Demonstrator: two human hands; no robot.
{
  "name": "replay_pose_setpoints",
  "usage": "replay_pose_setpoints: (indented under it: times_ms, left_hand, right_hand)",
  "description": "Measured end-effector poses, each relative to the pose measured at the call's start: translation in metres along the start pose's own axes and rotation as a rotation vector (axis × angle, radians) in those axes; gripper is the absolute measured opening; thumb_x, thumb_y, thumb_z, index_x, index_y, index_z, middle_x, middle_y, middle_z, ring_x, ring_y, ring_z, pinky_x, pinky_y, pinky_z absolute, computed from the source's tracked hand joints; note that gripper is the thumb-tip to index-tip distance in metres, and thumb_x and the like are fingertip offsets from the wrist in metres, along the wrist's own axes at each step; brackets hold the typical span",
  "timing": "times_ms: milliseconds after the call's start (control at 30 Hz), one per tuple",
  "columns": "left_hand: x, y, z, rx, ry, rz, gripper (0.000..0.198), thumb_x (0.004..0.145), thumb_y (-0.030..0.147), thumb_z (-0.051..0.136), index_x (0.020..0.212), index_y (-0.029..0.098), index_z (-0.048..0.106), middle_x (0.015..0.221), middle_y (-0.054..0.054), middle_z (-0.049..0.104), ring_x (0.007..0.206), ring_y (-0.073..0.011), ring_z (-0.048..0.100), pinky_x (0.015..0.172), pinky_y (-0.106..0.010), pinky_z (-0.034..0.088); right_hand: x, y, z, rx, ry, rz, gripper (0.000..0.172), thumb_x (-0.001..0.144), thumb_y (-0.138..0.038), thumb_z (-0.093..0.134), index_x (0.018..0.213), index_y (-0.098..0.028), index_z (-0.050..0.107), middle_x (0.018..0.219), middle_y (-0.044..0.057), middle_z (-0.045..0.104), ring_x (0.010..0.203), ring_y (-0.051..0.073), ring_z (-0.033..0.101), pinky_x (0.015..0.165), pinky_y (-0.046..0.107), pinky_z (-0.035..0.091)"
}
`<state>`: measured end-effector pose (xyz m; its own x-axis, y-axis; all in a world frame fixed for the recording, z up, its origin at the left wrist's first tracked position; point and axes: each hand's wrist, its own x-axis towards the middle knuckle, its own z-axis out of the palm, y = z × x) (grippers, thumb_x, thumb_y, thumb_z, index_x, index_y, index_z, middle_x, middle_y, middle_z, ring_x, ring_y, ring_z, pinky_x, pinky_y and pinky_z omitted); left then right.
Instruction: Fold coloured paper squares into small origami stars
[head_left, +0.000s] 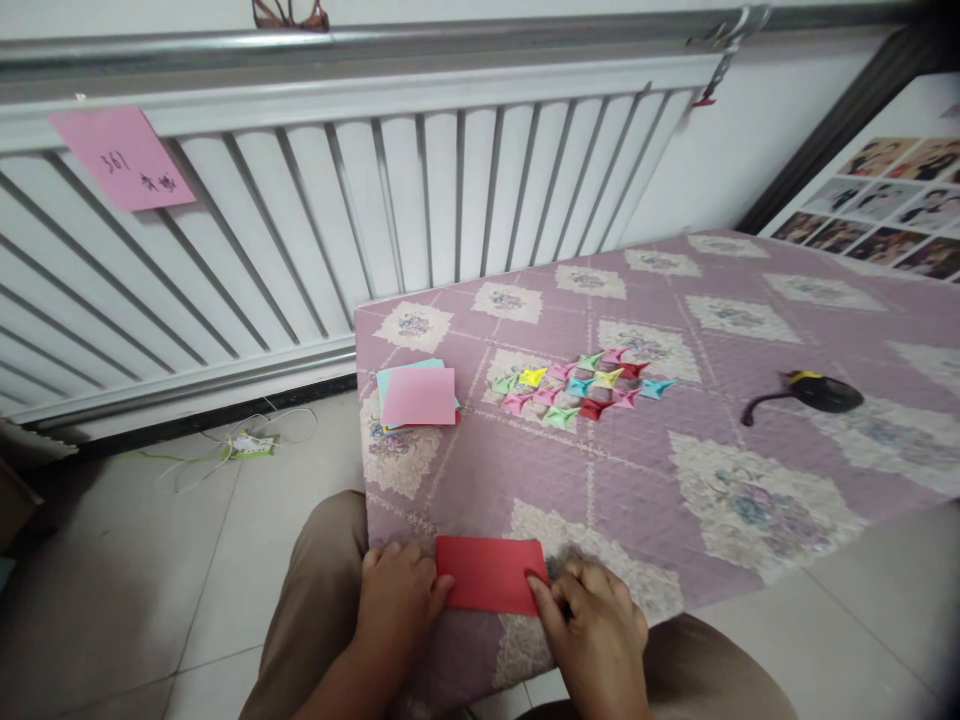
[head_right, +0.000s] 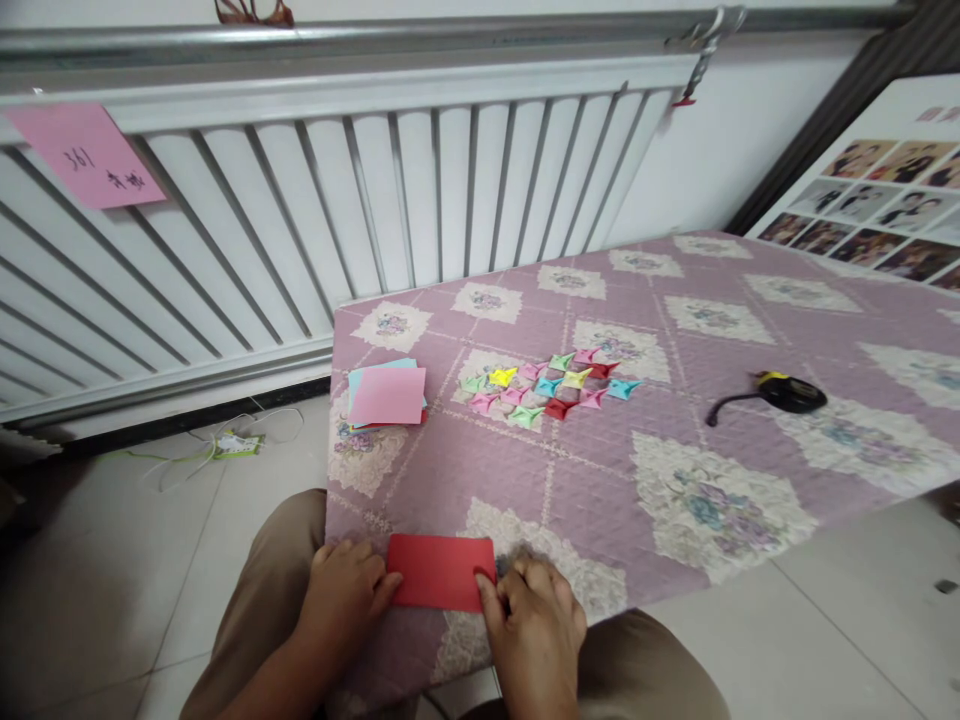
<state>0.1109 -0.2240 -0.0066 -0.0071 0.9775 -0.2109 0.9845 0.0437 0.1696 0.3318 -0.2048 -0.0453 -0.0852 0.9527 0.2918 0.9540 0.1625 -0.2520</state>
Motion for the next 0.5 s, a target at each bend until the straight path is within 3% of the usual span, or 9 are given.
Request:
replay_pose_setpoints:
  times_ms: [300, 400, 500]
  left_hand:
    - [-0.002, -0.001, 0.000, -0.017, 0.043, 0.004, 0.024, 0.089, 0.035, 0.051, 0.079, 0.020, 0.067, 0.085, -0.005, 0.066, 0.087, -0.0254, 0.057, 0.082, -0.043, 0.038]
    - [-0.004, -0.003, 0.006, -0.052, 0.104, -0.011, 0.019, 0.086, 0.034, 0.057, 0.095, 0.018, 0.064, 0.090, -0.005, 0.065, 0.090, -0.0254, 0.056, 0.083, -0.041, 0.038]
    - [-0.003, -0.005, 0.014, -0.036, 0.221, 0.066, 0.032, 0.086, 0.029, 0.058, 0.116, 0.019, 0.058, 0.112, -0.009, 0.060, 0.104, -0.0267, 0.052, 0.091, -0.042, 0.036]
  right_hand:
    - [0.001, -0.005, -0.005, 0.006, 0.001, 0.018, 0.042, 0.087, -0.051, 0.048, 0.057, -0.023, 0.055, 0.074, 0.004, 0.057, 0.082, 0.024, 0.051, 0.068, 0.035, 0.032]
    - [0.000, -0.006, -0.005, 0.012, -0.001, 0.021, 0.041, 0.087, -0.050, 0.050, 0.057, -0.023, 0.054, 0.073, 0.003, 0.057, 0.084, 0.024, 0.051, 0.067, 0.034, 0.031]
    - [-0.001, -0.007, -0.007, 0.028, 0.008, 0.030, 0.037, 0.086, -0.049, 0.051, 0.061, -0.023, 0.055, 0.074, 0.003, 0.057, 0.084, 0.024, 0.051, 0.067, 0.033, 0.031]
